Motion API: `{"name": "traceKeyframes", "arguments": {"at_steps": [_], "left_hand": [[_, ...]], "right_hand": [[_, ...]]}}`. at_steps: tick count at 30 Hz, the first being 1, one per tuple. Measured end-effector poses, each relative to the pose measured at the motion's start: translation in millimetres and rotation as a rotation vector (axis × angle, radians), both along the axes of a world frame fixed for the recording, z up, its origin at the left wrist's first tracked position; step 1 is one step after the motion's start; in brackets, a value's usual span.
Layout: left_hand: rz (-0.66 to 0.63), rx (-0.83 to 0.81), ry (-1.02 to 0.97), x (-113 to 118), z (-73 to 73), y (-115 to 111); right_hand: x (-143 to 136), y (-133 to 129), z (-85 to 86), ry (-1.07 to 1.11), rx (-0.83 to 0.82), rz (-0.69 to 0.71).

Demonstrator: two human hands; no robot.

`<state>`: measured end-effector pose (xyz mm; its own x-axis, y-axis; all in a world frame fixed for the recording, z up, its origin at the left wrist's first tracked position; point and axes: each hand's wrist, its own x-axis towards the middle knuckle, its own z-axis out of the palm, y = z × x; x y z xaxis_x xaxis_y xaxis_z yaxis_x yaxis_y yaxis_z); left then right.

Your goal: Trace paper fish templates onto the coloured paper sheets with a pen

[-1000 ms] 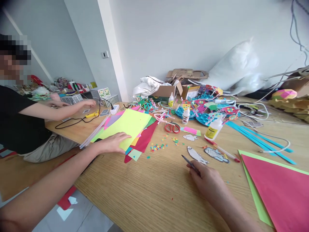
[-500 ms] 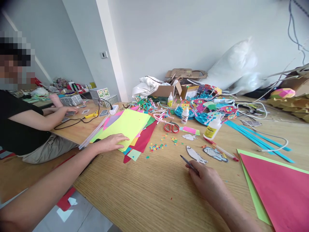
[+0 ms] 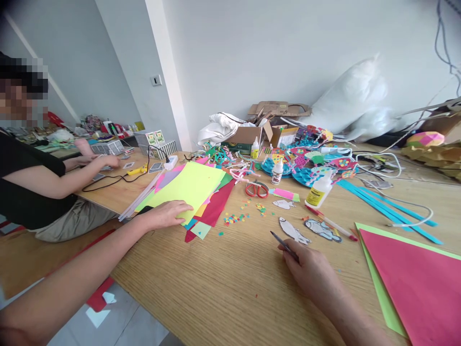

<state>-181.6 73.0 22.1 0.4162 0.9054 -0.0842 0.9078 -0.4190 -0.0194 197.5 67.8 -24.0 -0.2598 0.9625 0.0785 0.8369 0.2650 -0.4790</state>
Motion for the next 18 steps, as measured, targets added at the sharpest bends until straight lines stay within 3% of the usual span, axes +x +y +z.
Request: {"name": "traceKeyframes", "arguments": {"at_steps": [9,18], "left_hand": [[0.032,0.056,0.044,17,0.0,-7],[0.08,0.048,-0.038,3,-2.1,-2]], "right_hand": [[2,0,-2.8,-0.017,0.012,0.009],[1,3,-6.4,0.009,0.038,0.018]]}}
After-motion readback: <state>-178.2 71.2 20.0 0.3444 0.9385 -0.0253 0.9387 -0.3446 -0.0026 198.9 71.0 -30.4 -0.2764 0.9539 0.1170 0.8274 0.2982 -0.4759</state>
